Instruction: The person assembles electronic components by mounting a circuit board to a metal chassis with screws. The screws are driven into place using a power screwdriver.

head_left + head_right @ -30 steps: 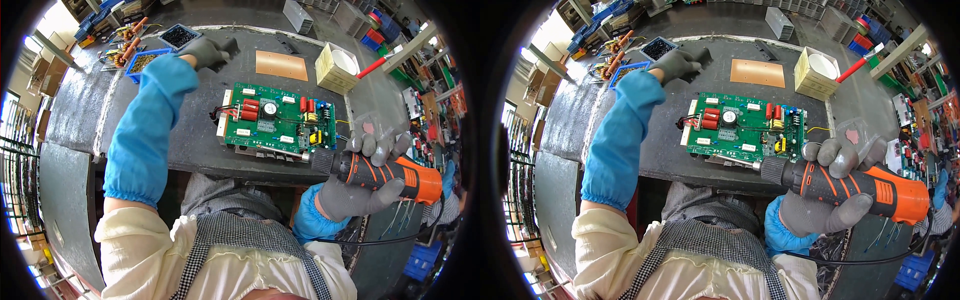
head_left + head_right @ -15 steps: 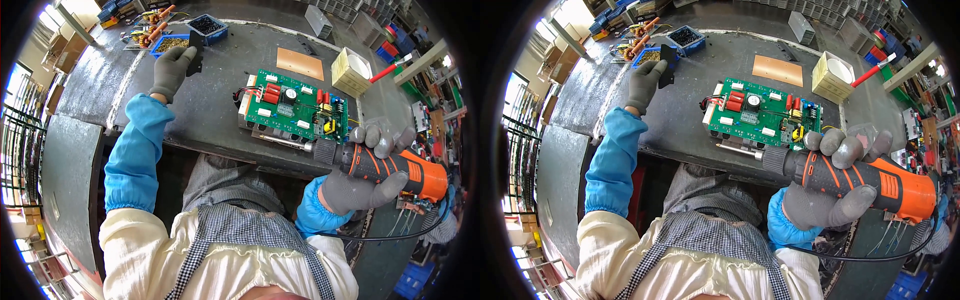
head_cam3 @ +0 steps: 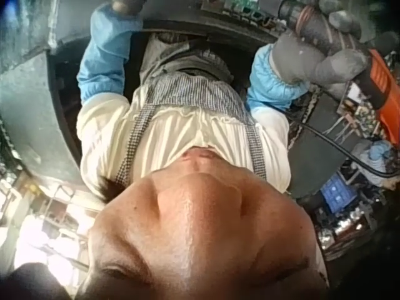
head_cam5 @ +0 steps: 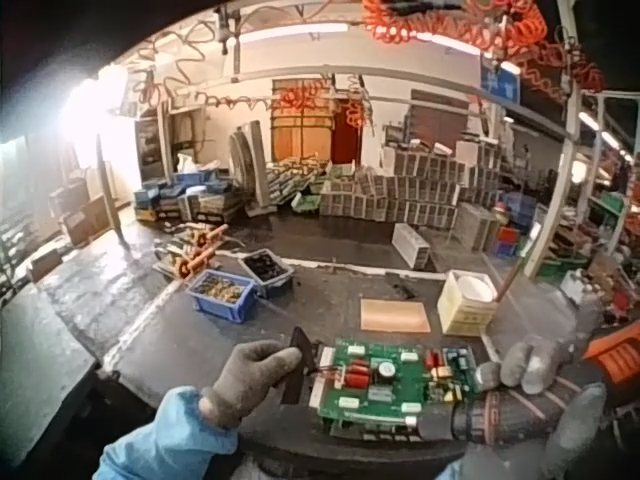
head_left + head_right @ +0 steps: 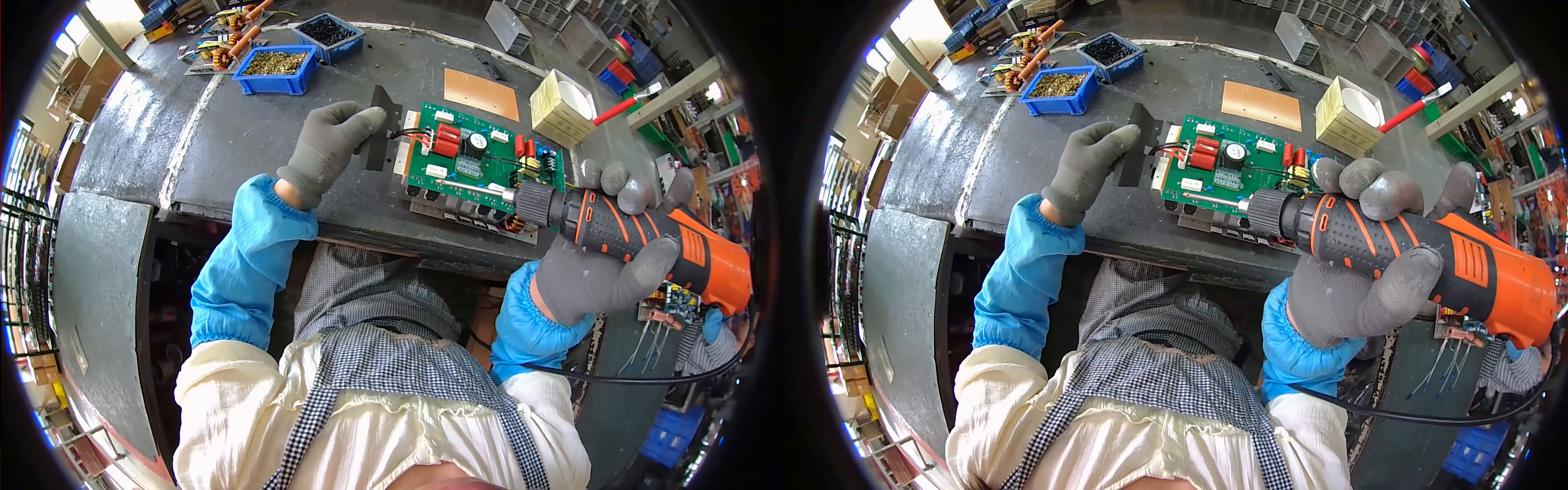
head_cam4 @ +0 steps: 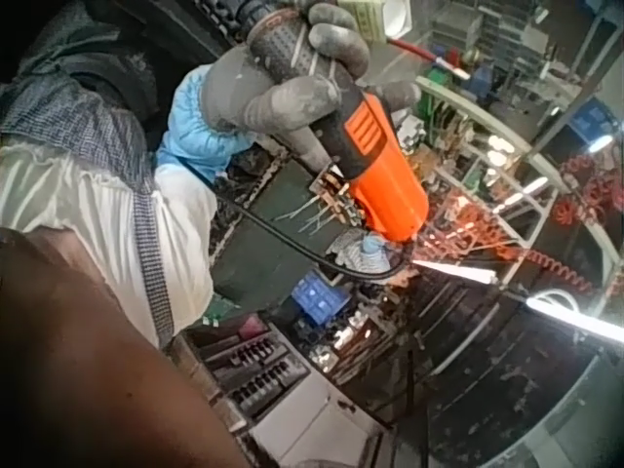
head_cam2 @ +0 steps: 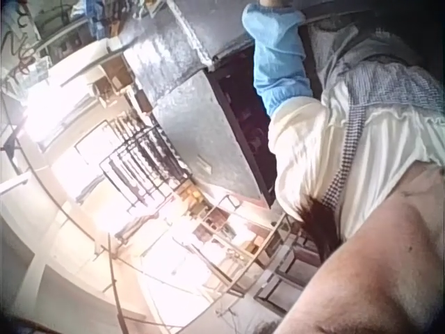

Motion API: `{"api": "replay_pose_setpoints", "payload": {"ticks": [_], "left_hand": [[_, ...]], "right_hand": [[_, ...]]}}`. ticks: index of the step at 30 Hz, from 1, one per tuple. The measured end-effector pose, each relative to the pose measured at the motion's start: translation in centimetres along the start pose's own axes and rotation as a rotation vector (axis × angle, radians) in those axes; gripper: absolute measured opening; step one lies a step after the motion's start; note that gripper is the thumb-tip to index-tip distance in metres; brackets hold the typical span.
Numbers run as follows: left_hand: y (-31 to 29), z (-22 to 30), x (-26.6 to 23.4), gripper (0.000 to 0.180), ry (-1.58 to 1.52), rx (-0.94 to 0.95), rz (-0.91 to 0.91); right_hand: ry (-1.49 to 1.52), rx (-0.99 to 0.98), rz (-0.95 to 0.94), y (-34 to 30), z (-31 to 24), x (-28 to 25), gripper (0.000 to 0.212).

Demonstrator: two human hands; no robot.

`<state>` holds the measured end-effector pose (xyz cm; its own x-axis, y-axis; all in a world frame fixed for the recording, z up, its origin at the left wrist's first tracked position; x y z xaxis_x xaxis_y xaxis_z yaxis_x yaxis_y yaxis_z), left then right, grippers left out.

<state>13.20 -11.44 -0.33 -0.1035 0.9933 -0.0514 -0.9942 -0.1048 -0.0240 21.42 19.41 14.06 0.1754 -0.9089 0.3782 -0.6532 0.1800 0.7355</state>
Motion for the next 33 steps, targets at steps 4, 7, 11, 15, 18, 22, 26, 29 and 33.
{"api": "replay_pose_setpoints", "payload": {"ticks": [4,7,11,15,18,22,26,29,33], "left_hand": [[1.2,-1.6,0.4,0.041,-0.048,0.024,-0.005],[1.5,-1.8,0.9,0.044,-0.053,0.011,-0.059],[1.4,-2.4,1.5,0.045,-0.097,-0.073,-0.11],[1.6,-2.6,1.9,0.046,-0.128,-0.081,-0.146],[1.7,-2.9,1.9,0.046,-0.151,-0.106,-0.154],[1.9,-3.0,2.0,0.045,-0.184,-0.057,-0.125],[2.0,-2.7,1.9,0.046,-0.123,-0.075,-0.144],[2.0,-2.8,2.1,0.046,-0.125,-0.08,-0.159],[2.3,-3.5,2.0,0.045,-0.175,-0.065,-0.156]], "right_hand": [[-0.021,-0.014,-0.032,0.5,0.2,1.2,0.084],[-0.012,-0.014,-0.046,0.7,0.4,1.8,0.082],[0.007,-0.07,-0.136,2.5,0.8,3.4,0.072],[-0.146,-0.052,-0.053,3.9,2.4,5.2,0.062],[-0.179,-0.064,-0.099,5.0,4.9,6.6,0.065],[-0.36,-0.012,-0.081,5.1,7.5,6.6,0.069],[-0.398,0.012,-0.038,5.1,8.2,6.2,0.054],[-0.612,-0.11,-0.115,5.2,8.0,6.0,0.049],[-0.415,-0.069,-0.017,5.1,9.0,6.1,0.024]]}}
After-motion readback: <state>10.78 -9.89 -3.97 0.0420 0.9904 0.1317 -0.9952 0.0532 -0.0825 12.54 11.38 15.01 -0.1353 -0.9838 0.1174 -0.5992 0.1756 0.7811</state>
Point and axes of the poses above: each hand's wrist, its own y-axis towards the middle knuckle, its own x-axis out of the palm, z = x × y, the point moved 10 cm from there along y, towards the middle knuckle, and after that the axes turned 8 degrees about -y, right-handed, at the moved point
